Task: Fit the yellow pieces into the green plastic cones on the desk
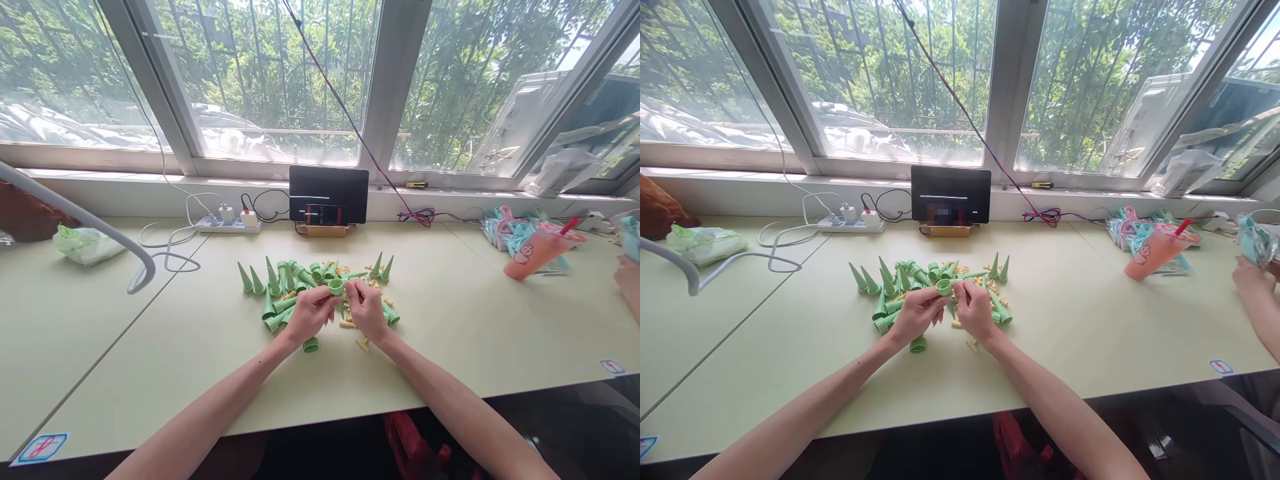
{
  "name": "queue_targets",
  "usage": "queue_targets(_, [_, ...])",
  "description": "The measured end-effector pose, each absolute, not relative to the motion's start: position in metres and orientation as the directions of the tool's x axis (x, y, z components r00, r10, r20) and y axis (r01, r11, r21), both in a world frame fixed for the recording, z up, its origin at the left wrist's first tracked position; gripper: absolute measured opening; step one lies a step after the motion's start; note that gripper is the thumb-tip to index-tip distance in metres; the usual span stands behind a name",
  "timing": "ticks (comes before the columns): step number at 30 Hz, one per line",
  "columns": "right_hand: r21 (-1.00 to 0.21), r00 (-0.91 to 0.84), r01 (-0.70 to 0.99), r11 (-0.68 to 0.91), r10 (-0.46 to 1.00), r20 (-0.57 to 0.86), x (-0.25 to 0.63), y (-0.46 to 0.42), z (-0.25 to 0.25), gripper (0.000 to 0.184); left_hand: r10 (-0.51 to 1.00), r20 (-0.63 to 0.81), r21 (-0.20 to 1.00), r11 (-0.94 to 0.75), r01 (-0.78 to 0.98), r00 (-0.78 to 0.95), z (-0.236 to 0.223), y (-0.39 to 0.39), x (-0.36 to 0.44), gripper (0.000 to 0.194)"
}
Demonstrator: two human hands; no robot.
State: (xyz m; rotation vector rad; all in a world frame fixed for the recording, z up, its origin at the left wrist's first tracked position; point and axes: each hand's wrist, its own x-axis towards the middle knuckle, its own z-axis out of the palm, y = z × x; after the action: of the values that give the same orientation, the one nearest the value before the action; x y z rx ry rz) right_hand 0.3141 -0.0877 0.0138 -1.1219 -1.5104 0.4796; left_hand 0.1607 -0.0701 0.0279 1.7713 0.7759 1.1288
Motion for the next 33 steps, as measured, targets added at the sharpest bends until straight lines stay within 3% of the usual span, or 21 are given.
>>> queue_targets(5, [-0.801, 0.099, 0.378, 0.465, 0.84, 0.534, 0.3132, -0.0887, 0.0149, 0.041, 0.859, 0.253, 0.957, -0.29, 0.017, 0.446, 0.0317, -0.0711, 0.1603, 0.035])
queue_targets(11, [-0.798, 0.105, 0.386, 0.463, 0.837, 0.537, 0.3125, -0.0894, 0.0164, 0.042, 0.843, 0.096, 0.995, -0.084, -0.046, 0.53, 0.0328, -0.0669, 0.1576, 0.051])
queue_targets(21, [-0.746, 0.085, 0.453, 0.488, 0.809, 0.581, 0.3136, -0.0894, 0.0157, 0.041, 0.791, -0.085, 0.959, 0.229, -0.164, 0.606, 0.0301, -0.0626, 0.1564, 0.048])
queue_targets(33, [-0.709, 0.078, 0.488, 0.509, 0.783, 0.617, 0.313, -0.089, 0.015, 0.041, 0.755, -0.149, 0.908, 0.361, -0.215, 0.638, 0.0339, -0.0628, 0.157, 0.041])
